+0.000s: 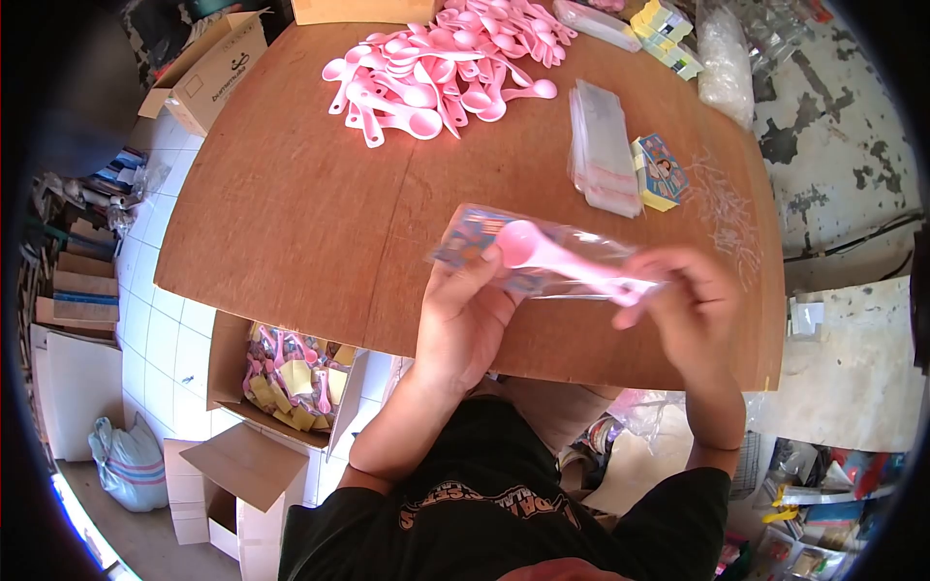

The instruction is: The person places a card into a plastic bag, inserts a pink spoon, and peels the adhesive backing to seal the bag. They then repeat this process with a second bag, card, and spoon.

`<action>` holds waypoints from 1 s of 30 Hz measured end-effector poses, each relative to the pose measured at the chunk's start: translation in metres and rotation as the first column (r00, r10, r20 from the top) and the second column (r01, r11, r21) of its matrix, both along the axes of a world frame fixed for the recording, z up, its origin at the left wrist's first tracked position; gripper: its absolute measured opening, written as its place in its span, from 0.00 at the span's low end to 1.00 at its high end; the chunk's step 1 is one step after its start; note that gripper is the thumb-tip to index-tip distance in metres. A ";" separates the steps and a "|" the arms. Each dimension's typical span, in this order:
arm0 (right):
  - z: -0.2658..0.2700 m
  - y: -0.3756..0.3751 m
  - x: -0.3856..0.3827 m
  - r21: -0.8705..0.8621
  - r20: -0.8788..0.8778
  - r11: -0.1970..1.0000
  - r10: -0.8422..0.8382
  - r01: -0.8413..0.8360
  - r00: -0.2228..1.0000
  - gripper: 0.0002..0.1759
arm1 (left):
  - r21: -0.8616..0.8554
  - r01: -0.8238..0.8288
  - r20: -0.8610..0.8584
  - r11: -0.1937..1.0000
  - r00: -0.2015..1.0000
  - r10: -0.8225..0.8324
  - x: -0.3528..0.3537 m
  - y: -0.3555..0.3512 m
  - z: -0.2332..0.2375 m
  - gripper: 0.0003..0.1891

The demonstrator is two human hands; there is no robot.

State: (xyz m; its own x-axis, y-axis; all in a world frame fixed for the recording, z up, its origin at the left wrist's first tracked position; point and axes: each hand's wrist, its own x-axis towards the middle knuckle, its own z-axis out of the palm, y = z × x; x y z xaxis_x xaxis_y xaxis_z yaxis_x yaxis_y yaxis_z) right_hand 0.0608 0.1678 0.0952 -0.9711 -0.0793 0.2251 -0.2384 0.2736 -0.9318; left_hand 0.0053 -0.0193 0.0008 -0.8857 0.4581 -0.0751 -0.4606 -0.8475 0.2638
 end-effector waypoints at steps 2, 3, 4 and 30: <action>0.022 0.006 -0.002 0.008 -0.209 0.970 -0.236 0.243 0.949 0.08 | -0.049 -0.081 0.018 0.996 0.996 0.082 0.006 0.001 0.000 0.35; 0.027 0.014 -0.006 -0.007 -0.356 0.953 -0.285 0.303 0.890 0.08 | -0.093 -0.134 -0.005 0.987 0.991 0.134 0.006 0.001 0.000 0.35; 0.033 0.015 -0.013 -0.008 -0.359 0.951 -0.290 0.308 0.887 0.08 | -0.134 -0.186 -0.031 0.973 0.983 0.183 0.007 0.001 0.000 0.35; 0.052 -0.023 -0.003 0.532 -0.246 0.806 -0.145 0.259 0.958 0.08 | -0.540 -0.347 -0.655 0.767 0.745 -0.124 0.022 0.007 0.055 0.11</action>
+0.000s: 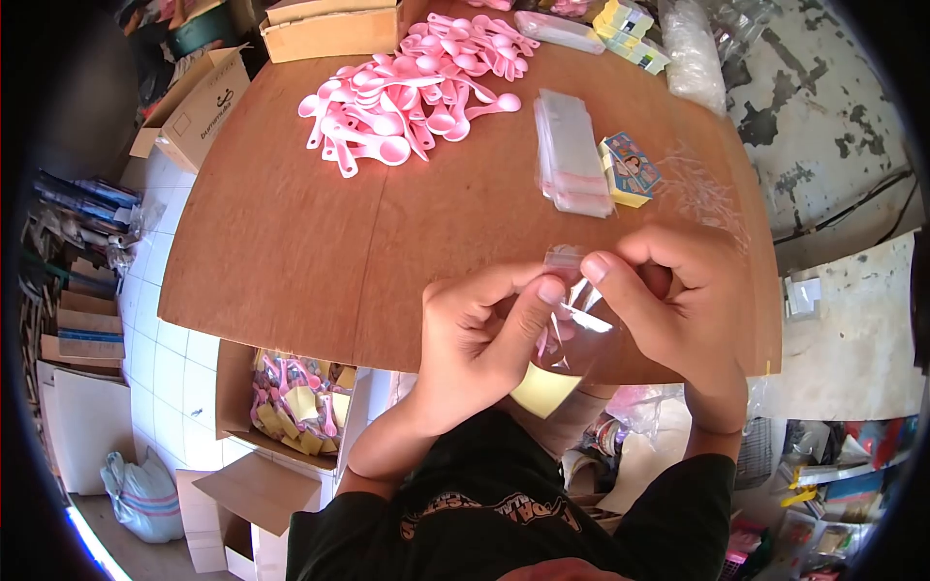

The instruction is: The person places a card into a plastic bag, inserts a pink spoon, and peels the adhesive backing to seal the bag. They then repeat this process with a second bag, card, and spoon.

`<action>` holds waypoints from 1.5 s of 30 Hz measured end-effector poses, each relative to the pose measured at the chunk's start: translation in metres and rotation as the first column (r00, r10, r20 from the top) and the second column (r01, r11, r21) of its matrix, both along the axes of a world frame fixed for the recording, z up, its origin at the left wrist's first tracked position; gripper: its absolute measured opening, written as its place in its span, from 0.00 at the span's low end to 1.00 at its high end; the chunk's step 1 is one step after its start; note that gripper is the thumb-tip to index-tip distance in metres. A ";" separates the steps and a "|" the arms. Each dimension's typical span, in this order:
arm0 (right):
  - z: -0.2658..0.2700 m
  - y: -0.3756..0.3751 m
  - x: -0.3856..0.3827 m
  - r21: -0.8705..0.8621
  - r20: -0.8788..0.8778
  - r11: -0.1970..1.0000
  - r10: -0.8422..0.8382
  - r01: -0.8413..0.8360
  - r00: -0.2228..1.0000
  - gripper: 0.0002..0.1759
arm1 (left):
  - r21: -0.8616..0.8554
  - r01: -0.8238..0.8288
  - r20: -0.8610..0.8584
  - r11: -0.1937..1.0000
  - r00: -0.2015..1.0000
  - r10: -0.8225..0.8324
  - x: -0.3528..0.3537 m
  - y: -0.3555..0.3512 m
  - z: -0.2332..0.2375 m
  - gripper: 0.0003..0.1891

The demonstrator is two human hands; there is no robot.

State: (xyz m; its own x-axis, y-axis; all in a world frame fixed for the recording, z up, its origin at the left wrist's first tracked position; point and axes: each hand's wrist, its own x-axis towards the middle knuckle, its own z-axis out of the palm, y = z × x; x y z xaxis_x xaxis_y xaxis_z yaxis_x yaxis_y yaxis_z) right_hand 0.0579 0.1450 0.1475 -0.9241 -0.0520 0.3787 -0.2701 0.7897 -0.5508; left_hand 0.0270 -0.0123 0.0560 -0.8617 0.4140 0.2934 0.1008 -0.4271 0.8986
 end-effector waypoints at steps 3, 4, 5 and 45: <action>-0.014 -0.001 -0.014 0.118 -0.417 0.989 0.129 -0.087 0.900 0.06 | -0.078 -0.033 0.081 0.996 0.996 0.039 0.002 -0.003 0.005 0.10; -0.014 0.000 -0.013 0.118 -0.419 0.989 0.131 -0.089 0.899 0.06 | -0.078 -0.035 0.079 0.996 0.996 0.041 0.002 -0.003 0.005 0.10; -0.013 0.002 -0.009 0.240 -0.410 0.961 0.228 -0.137 0.883 0.07 | -0.100 -0.058 0.027 0.993 0.998 0.061 0.002 -0.003 0.005 0.09; -0.119 0.324 -0.051 0.073 -0.073 0.599 -0.794 0.797 0.603 0.19 | 0.193 -0.217 -0.165 0.957 0.954 0.250 0.005 -0.014 0.001 0.15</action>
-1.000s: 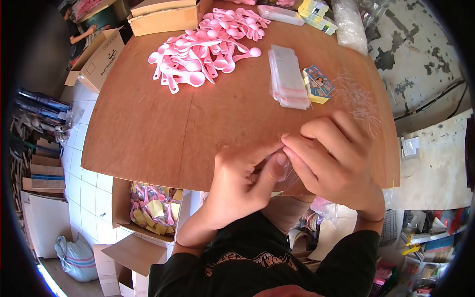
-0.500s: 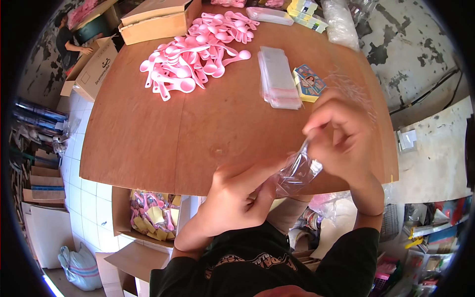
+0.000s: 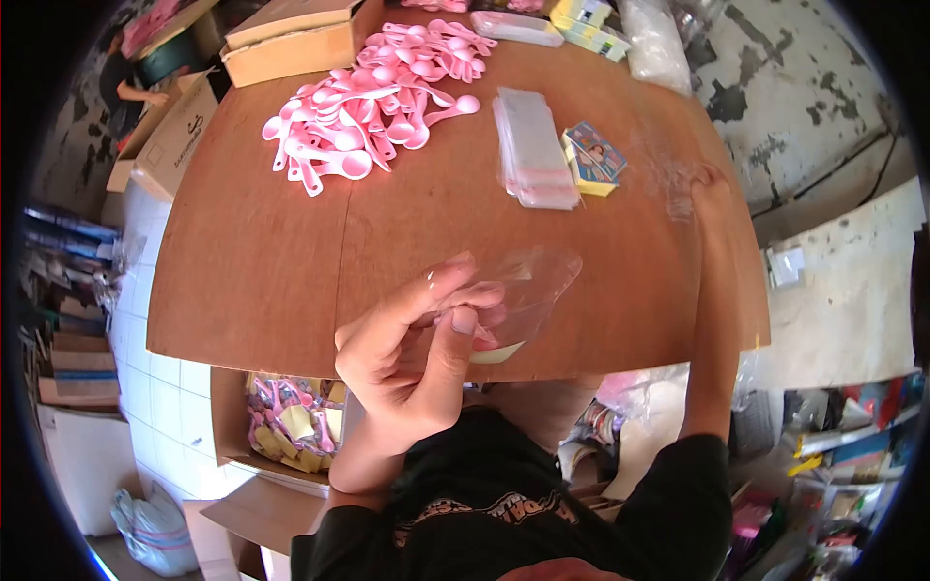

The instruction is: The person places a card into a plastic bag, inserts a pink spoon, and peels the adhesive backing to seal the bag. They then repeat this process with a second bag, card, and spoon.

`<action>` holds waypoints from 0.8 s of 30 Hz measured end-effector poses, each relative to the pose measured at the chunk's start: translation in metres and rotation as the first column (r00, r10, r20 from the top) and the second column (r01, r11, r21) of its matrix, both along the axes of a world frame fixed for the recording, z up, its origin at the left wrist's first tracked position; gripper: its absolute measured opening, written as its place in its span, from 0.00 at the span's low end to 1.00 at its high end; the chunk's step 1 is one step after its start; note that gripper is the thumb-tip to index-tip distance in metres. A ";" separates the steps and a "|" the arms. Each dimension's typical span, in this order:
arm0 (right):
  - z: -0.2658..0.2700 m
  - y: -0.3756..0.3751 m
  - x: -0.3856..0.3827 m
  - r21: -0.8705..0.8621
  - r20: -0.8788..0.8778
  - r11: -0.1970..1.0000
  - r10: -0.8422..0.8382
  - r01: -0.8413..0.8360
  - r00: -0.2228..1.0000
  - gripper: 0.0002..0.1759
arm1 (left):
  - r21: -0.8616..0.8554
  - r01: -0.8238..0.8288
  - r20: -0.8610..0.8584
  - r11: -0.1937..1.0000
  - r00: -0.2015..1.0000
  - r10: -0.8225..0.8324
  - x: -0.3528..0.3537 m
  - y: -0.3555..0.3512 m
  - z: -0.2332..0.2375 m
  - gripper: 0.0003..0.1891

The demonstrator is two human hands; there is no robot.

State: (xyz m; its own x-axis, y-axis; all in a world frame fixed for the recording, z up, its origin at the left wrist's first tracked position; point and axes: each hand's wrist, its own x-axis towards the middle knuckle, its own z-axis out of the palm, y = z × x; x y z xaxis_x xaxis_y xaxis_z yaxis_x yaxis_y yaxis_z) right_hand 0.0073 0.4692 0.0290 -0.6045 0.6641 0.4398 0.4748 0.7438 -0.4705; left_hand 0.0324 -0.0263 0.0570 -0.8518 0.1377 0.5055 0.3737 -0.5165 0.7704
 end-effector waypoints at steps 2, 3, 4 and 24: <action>0.027 -0.047 -0.002 0.027 0.002 1.000 -0.001 0.001 1.000 0.19 | -0.057 -0.019 -0.031 0.998 0.999 0.017 -0.005 0.001 -0.004 0.14; 0.036 -0.080 0.006 0.035 0.002 0.999 -0.035 0.035 0.999 0.19 | -0.071 -0.019 -0.016 0.997 1.000 0.018 -0.005 0.003 -0.005 0.14; 0.041 -0.102 0.009 0.022 0.011 0.999 -0.035 0.035 0.999 0.19 | -0.058 -0.012 0.009 0.998 1.000 0.012 -0.007 0.009 -0.005 0.14; 0.063 -0.311 0.015 -0.049 -0.424 0.254 0.870 -0.966 0.251 0.04 | -0.121 0.251 0.106 0.960 0.965 -0.239 -0.037 0.011 -0.020 0.23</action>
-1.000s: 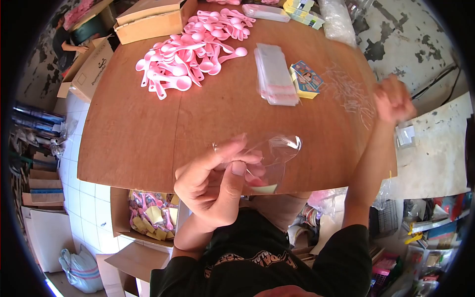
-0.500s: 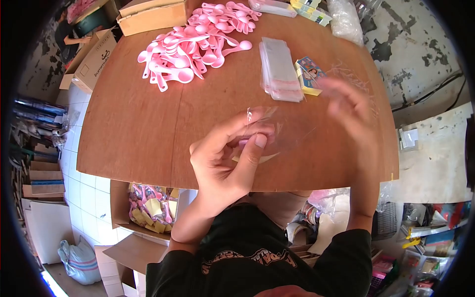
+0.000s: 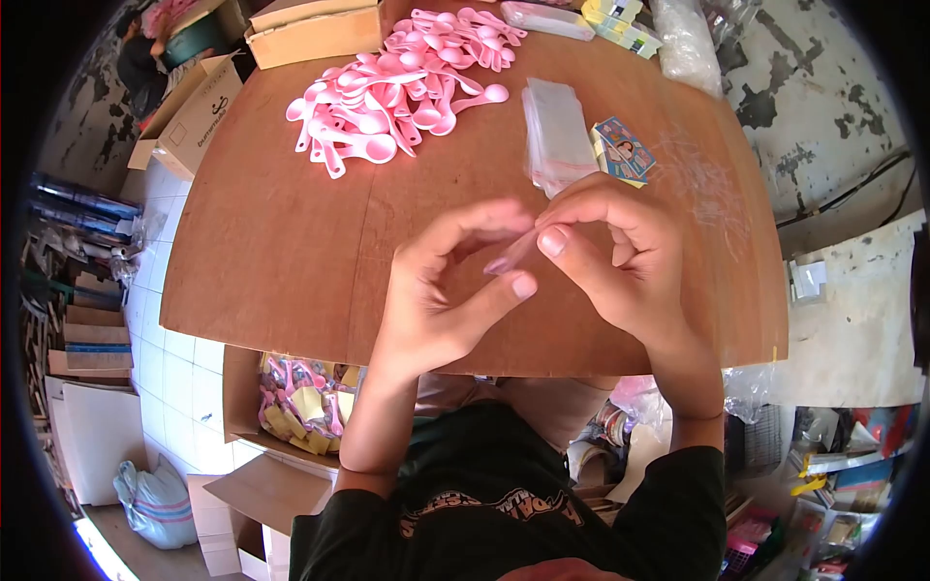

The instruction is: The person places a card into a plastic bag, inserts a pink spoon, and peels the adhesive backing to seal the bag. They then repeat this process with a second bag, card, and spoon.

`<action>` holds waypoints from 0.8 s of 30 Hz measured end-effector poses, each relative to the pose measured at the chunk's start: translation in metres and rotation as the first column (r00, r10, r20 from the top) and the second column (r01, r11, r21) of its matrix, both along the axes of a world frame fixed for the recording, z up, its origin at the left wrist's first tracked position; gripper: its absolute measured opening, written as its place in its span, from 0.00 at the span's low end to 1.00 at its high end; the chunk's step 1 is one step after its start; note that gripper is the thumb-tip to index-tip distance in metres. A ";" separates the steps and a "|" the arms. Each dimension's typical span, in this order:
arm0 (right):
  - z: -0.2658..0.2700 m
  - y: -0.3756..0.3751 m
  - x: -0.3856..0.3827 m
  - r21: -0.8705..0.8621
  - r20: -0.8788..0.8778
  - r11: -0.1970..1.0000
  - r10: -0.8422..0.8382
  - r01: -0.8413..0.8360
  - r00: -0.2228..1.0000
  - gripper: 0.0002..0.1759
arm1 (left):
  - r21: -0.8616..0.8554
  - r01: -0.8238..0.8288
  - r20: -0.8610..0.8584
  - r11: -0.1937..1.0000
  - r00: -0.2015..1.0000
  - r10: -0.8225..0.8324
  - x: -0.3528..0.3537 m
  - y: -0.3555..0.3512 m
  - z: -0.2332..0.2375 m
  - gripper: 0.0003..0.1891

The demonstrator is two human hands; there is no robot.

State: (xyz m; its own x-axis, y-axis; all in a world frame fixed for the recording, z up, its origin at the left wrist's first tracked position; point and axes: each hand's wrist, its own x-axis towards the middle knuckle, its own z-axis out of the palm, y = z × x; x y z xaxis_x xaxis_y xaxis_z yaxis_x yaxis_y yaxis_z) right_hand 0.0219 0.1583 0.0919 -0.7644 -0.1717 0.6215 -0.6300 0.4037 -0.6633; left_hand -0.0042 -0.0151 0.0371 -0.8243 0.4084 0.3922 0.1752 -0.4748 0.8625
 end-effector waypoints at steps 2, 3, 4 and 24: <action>-0.004 -0.001 0.002 -0.077 0.036 0.997 0.004 -0.001 0.999 0.04 | -0.010 -0.016 0.018 1.000 1.000 0.016 -0.001 0.003 -0.008 0.18; -0.004 0.000 0.004 -0.112 0.143 0.993 -0.007 0.023 0.990 0.06 | -0.021 -0.026 0.032 0.999 0.999 0.027 -0.002 0.004 -0.010 0.14; -0.003 0.002 0.005 -0.143 0.249 0.989 -0.013 0.050 0.968 0.08 | -0.035 -0.037 0.062 0.999 0.997 0.039 -0.001 0.005 -0.008 0.08; -0.040 0.010 0.006 -0.426 0.422 0.904 0.166 0.033 0.891 0.08 | -0.055 -0.014 0.204 0.998 0.979 0.025 -0.007 0.002 -0.014 0.11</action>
State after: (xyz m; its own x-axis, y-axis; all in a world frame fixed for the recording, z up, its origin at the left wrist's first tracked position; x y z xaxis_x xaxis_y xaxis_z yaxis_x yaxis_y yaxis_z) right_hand 0.0282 0.1678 0.0522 -0.9679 -0.0381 0.2483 -0.2485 -0.0006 -0.9686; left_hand -0.0117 -0.0134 0.0232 -0.8928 0.4072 0.1926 0.0009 -0.4259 0.9048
